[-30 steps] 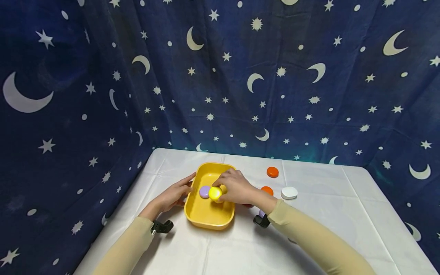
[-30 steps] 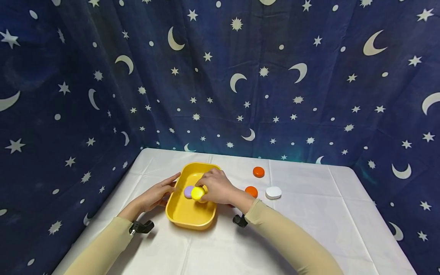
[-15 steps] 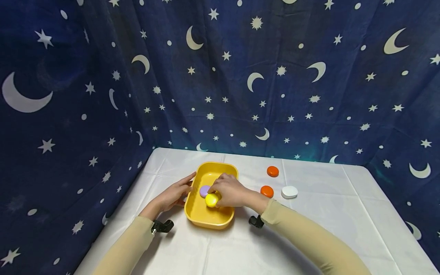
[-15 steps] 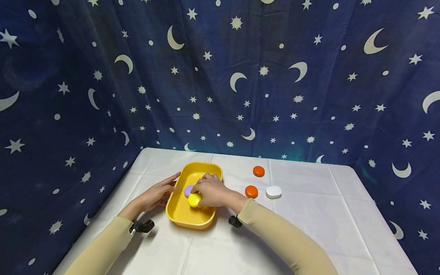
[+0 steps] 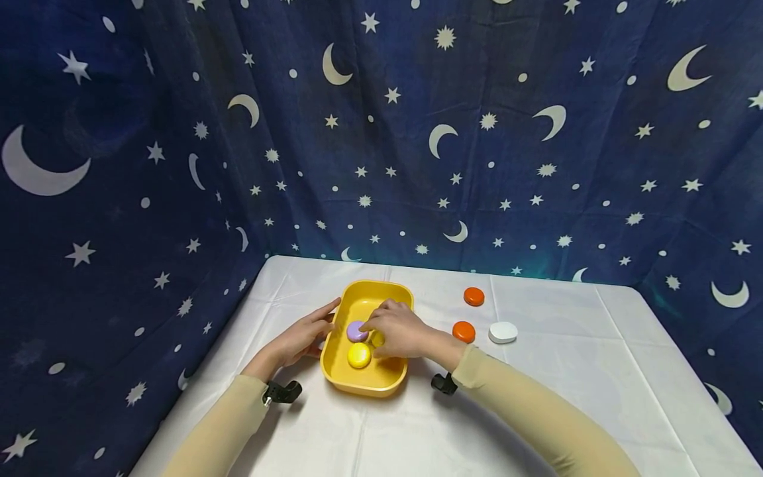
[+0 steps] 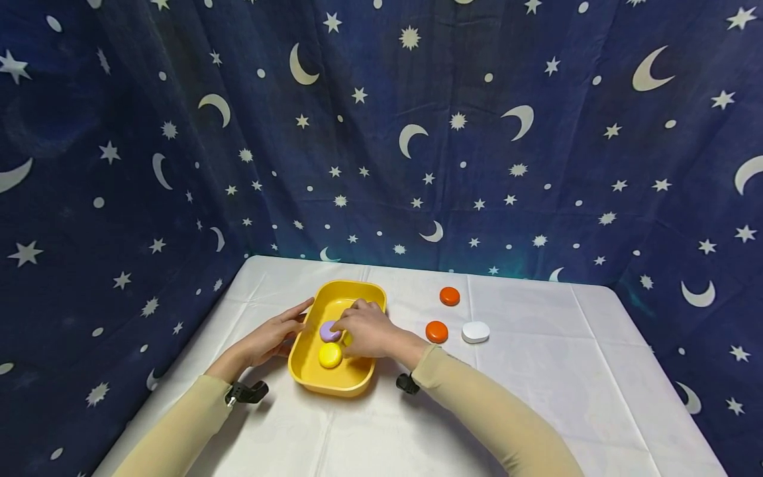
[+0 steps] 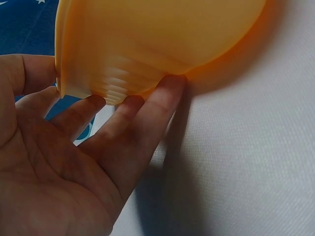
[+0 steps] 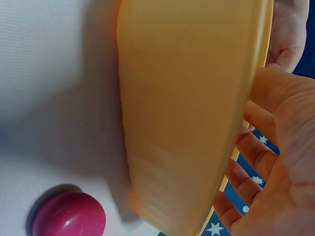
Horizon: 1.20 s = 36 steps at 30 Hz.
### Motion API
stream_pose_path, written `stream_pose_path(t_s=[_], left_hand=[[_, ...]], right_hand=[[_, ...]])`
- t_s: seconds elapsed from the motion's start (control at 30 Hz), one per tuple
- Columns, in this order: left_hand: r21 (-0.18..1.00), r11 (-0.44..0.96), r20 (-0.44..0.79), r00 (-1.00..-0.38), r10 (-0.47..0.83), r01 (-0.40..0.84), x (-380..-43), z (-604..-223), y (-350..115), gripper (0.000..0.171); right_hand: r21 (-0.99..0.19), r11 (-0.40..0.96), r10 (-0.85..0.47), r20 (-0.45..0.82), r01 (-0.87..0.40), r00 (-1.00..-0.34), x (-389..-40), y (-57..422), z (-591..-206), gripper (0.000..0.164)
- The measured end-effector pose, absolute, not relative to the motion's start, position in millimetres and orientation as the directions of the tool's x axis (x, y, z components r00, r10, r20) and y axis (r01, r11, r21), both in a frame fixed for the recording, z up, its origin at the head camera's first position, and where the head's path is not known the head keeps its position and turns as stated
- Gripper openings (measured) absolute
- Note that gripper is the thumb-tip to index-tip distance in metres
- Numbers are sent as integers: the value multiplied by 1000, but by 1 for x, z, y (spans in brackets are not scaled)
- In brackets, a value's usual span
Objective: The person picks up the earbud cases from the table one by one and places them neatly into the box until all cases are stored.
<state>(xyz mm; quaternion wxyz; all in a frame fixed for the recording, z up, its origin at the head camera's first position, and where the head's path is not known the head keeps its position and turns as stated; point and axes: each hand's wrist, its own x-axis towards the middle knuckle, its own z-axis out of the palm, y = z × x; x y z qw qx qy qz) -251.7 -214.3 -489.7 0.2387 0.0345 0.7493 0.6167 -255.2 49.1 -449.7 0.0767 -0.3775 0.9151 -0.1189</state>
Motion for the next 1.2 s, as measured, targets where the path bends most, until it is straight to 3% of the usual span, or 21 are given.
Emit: stream_pose_path(t_s=[0.3, 0.53, 0.77, 1.2], left_hand=[[939, 250, -312, -892, 327, -237, -252, -488, -212, 68], [938, 254, -311, -893, 327, -234, -252, -490, -213, 69], [940, 257, -304, -889, 343, -223, -251, -492, -211, 69], [948, 232, -292, -887, 358, -218, -248, -495, -214, 69]], right_hand=[[-324, 695, -680, -8, -642, -733, -255, 62, -440, 53], [-426, 715, -596, 42, -554, -802, -254, 94, -426, 52], [-484, 760, -454, 80, -432, -888, -249, 144, -419, 52], [-508, 799, -277, 164, -322, -947, -243, 260, -436, 51]])
